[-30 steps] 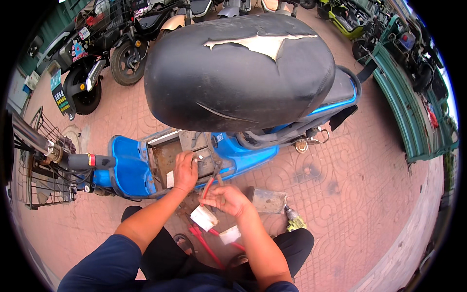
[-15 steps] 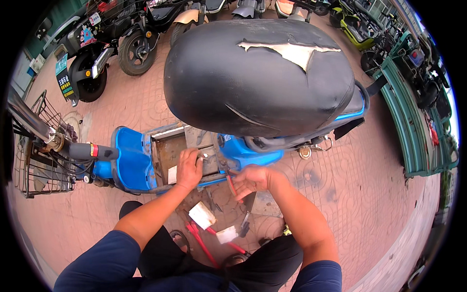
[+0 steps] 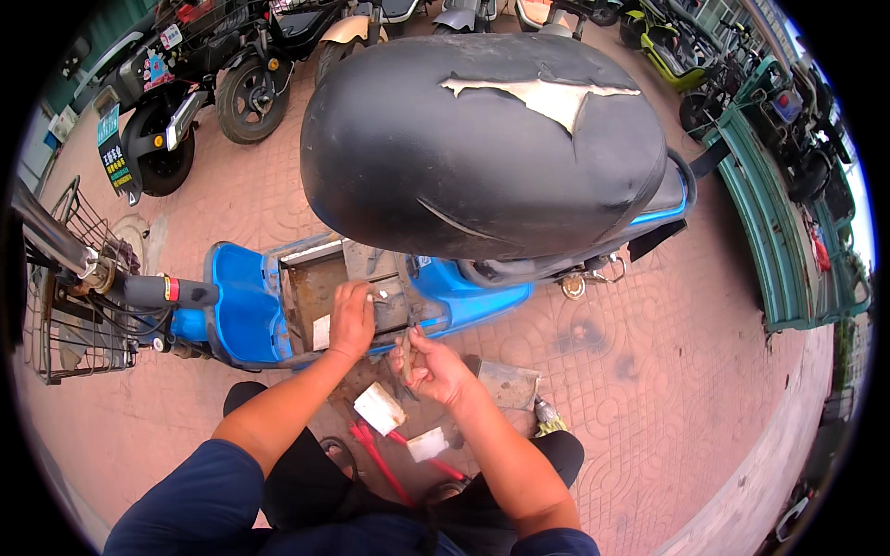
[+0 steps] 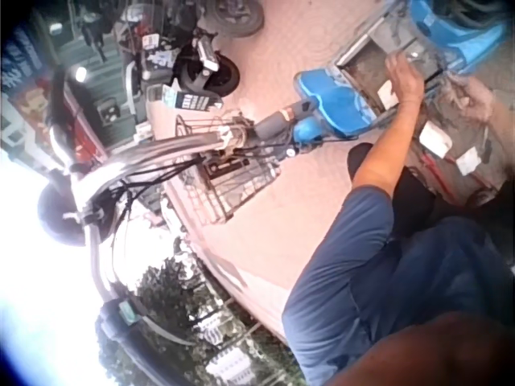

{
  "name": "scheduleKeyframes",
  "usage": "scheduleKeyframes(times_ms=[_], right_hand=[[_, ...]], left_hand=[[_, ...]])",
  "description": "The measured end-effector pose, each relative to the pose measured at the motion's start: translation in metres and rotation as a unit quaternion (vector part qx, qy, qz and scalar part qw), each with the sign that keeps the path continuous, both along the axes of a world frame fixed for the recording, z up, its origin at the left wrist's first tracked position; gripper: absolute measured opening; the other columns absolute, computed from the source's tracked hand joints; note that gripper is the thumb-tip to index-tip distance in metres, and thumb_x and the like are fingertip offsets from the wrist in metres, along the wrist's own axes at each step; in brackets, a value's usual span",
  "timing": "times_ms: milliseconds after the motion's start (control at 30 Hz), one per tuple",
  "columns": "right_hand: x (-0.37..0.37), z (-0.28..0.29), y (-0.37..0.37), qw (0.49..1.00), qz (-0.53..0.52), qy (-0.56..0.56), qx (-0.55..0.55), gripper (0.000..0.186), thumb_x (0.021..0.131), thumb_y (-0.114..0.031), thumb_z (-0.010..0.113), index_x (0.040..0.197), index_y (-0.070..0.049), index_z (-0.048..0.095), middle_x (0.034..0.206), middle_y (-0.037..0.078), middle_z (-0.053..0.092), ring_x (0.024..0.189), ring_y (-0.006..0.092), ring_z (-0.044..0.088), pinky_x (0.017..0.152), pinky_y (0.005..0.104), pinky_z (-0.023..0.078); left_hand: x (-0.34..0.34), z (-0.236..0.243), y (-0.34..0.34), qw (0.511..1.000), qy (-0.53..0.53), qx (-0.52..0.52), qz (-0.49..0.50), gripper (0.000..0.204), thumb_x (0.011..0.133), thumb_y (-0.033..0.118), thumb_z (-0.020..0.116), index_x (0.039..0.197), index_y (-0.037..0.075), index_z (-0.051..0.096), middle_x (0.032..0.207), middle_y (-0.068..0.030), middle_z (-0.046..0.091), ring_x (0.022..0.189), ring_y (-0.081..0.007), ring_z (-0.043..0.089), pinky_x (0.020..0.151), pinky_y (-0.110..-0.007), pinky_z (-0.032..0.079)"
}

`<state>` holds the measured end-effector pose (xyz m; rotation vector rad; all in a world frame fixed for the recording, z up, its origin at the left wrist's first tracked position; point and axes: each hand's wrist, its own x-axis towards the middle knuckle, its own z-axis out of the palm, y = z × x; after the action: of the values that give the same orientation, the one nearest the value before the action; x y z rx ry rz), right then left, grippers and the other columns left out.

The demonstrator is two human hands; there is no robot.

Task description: The person works on the internal components of an electric scooter, using pliers to pull and adjust wires within the battery compartment while the seat is flipped up.

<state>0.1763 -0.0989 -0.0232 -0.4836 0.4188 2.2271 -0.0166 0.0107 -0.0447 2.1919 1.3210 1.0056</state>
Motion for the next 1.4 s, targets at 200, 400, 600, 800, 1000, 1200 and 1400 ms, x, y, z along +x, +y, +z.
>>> scheduleKeyframes(times_ms=[200,400,600,800,1000,1200,1400], right_hand=[[-0.052,-0.005,-0.03,0.953,-0.266,-0.128,0.065,0.025,0.111,-0.022,0.055,0.126,-0.002,0.058,0.116,0.018,0.067,0.103,0.0305,0.069,0.078,0.0326,0.059],[-0.028,0.027,-0.04,0.972,-0.058,-0.199,0.11,0.032,0.107,-0.01,0.055,0.134,0.006,0.052,0.137,0.03,0.063,0.132,0.0452,0.062,0.109,0.053,0.056],[-0.026,0.007,-0.019,0.983,-0.103,-0.111,0.101,0.041,0.098,0.004,0.049,0.136,0.019,0.044,0.143,0.036,0.055,0.138,0.0528,0.053,0.114,0.0553,0.053],[-0.036,0.002,-0.021,0.987,-0.113,-0.016,0.109,0.054,0.086,0.014,0.046,0.139,0.022,0.039,0.151,0.042,0.042,0.145,0.0594,0.041,0.118,0.0577,0.049],[-0.034,0.001,-0.014,0.978,-0.175,0.001,0.11,0.044,0.091,0.011,0.049,0.133,0.023,0.041,0.148,0.042,0.046,0.142,0.0558,0.048,0.118,0.0547,0.05],[-0.032,-0.002,-0.003,0.979,-0.159,-0.061,0.109,0.034,0.104,-0.001,0.051,0.132,0.017,0.048,0.144,0.04,0.052,0.139,0.0545,0.051,0.116,0.0529,0.052],[-0.031,0.025,-0.032,0.976,-0.064,-0.201,0.061,0.034,0.11,-0.018,0.053,0.128,0.01,0.057,0.129,0.031,0.066,0.121,0.0446,0.067,0.098,0.0461,0.062]], left_hand=[[0.001,0.0,0.0,1.0,0.004,0.014,0.003,0.023,0.092,0.001,0.058,0.113,0.0,0.066,0.122,-0.0201,0.064,0.117,-0.0429,0.055,0.106,-0.05,0.045],[0.001,-0.001,-0.001,1.0,0.016,0.013,0.009,0.024,0.091,0.002,0.059,0.115,-0.001,0.066,0.123,-0.0202,0.064,0.118,-0.0429,0.055,0.106,-0.05,0.045],[0.003,-0.004,-0.001,1.0,0.013,0.019,0.011,0.024,0.091,0.003,0.06,0.114,-0.001,0.066,0.123,-0.0195,0.064,0.118,-0.0423,0.056,0.106,-0.05,0.045],[-0.002,-0.007,0.003,1.0,0.004,0.011,0.012,0.024,0.091,0.004,0.06,0.114,0.0,0.067,0.122,-0.0187,0.066,0.117,-0.0419,0.057,0.106,-0.049,0.046],[-0.003,-0.008,0.004,1.0,-0.03,0.0,0.005,0.023,0.091,0.003,0.058,0.112,0.002,0.068,0.12,-0.0187,0.067,0.116,-0.0414,0.058,0.105,-0.048,0.046],[-0.003,-0.006,0.004,1.0,-0.027,-0.01,0.009,0.023,0.092,0.002,0.056,0.111,0.001,0.068,0.118,-0.0188,0.066,0.116,-0.0412,0.058,0.104,-0.048,0.046],[-0.001,-0.004,0.003,1.0,-0.022,-0.002,0.012,0.021,0.093,0.003,0.056,0.111,0.0,0.067,0.118,-0.0193,0.066,0.115,-0.0413,0.057,0.104,-0.049,0.046]])
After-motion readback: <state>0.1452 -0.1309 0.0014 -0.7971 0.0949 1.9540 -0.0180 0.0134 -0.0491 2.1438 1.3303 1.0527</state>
